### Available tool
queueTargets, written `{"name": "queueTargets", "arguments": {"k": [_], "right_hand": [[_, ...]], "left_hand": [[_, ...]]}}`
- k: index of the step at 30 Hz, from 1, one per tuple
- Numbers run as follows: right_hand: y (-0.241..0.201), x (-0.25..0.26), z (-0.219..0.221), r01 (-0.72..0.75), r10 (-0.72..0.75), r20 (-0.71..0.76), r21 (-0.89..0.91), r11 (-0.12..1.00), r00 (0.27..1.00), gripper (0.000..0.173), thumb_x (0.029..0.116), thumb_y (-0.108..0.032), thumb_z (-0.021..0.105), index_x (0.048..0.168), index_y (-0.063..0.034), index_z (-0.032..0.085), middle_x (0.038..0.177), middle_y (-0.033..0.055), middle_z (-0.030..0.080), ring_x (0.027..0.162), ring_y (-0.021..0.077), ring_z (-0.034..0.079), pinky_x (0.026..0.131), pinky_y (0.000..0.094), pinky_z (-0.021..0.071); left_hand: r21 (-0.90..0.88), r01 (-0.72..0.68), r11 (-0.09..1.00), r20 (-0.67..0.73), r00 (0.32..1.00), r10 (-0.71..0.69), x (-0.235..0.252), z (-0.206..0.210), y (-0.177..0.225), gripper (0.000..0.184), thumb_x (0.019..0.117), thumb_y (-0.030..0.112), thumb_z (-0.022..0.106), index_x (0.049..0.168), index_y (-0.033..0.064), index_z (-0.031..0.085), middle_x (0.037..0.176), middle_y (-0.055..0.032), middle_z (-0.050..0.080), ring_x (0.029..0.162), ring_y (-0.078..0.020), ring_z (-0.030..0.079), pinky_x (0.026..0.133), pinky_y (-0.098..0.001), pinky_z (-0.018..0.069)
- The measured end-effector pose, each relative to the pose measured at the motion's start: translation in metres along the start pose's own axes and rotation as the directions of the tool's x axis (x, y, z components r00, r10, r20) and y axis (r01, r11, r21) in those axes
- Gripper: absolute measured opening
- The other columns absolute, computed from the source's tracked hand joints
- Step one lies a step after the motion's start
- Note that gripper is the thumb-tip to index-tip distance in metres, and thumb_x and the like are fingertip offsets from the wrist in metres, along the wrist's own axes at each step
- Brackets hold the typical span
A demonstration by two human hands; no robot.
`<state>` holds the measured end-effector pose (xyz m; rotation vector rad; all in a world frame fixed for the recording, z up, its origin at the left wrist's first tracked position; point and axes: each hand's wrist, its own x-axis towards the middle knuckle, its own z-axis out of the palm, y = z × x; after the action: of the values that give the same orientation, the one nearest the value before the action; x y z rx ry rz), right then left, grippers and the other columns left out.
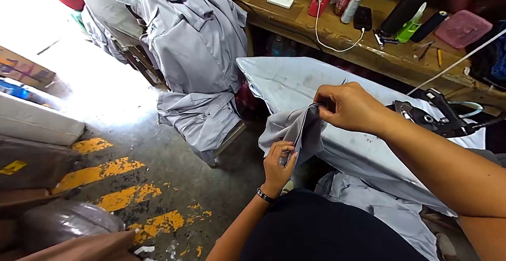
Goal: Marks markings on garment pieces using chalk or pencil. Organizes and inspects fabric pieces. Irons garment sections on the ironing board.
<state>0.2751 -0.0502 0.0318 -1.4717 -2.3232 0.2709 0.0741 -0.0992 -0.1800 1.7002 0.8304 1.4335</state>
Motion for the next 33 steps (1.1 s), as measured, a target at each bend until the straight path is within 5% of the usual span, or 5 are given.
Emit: {"name": "queueTargets", "arguments": {"k": [9, 14, 19, 26, 33], "right_hand": [[0.017, 0.014, 0.001, -0.023, 0.023, 0.004, 0.026, 0.999, 1.000, 0.003, 0.0880, -0.008, 0.063, 0.085, -0.0073, 0.064, 0.064, 0.0036, 0.058, 0.057, 0.0182, 0.057, 0.053, 0.0401, 0.0443], [0.020, 0.018, 0.003, 0.014, -0.016, 0.033, 0.049, 0.999, 0.999, 0.003, 0.0885, -0.008, 0.062, 0.086, -0.0066, 0.064, 0.064, 0.0045, 0.058, 0.057, 0.0193, 0.058, 0.053, 0.0416, 0.0447], [0.020, 0.017, -0.009, 0.015, -0.016, 0.020, 0.044, 0.999, 1.000, 0.004, 0.0884, -0.009, 0.062, 0.087, -0.0062, 0.065, 0.065, 0.0044, 0.059, 0.057, 0.0180, 0.058, 0.054, 0.0414, 0.0450], [0.005, 0.013, -0.039, -0.083, 0.081, -0.051, -0.034, 0.996, 0.995, 0.005, 0.0890, -0.010, 0.062, 0.090, -0.0072, 0.066, 0.067, 0.0036, 0.060, 0.057, 0.0151, 0.057, 0.054, 0.0393, 0.0444], [-0.002, 0.002, -0.079, -0.231, 0.218, -0.141, -0.084, 0.969, 0.966, 0.019, 0.0906, -0.022, 0.057, 0.099, -0.0072, 0.066, 0.074, 0.0074, 0.063, 0.060, 0.0192, 0.058, 0.054, 0.0458, 0.0465]], "left_hand": [[0.414, 0.038, 0.910, 0.163, 0.980, -0.115, 0.010, 0.026, -0.001, 0.030, 0.0939, 0.036, 0.064, 0.095, 0.0094, 0.078, 0.115, -0.0098, 0.075, 0.105, -0.0239, 0.070, 0.091, -0.0523, 0.0465], [0.244, 0.040, 0.969, 0.548, 0.819, -0.172, 0.020, -0.008, -0.025, 0.047, 0.0948, 0.048, 0.064, 0.084, 0.0035, 0.077, 0.103, -0.0136, 0.073, 0.104, -0.0237, 0.066, 0.105, -0.0556, 0.0357], [-0.076, 0.183, 0.980, 0.681, 0.728, -0.083, 0.034, -0.048, -0.036, 0.044, 0.0922, 0.038, 0.073, 0.080, -0.0036, 0.075, 0.099, -0.0144, 0.068, 0.100, -0.0141, 0.062, 0.092, -0.0328, 0.0510], [0.182, 0.027, 0.983, 0.893, 0.415, -0.177, 0.022, -0.084, -0.060, 0.050, 0.0933, 0.044, 0.067, 0.077, -0.0029, 0.072, 0.099, -0.0192, 0.075, 0.099, -0.0329, 0.070, 0.091, -0.0606, 0.0481], [0.230, 0.133, 0.964, 0.563, 0.790, -0.243, 0.032, -0.125, -0.071, 0.039, 0.0952, 0.035, 0.069, 0.080, -0.0003, 0.075, 0.095, -0.0133, 0.072, 0.093, -0.0208, 0.068, 0.087, -0.0431, 0.0552]]}}
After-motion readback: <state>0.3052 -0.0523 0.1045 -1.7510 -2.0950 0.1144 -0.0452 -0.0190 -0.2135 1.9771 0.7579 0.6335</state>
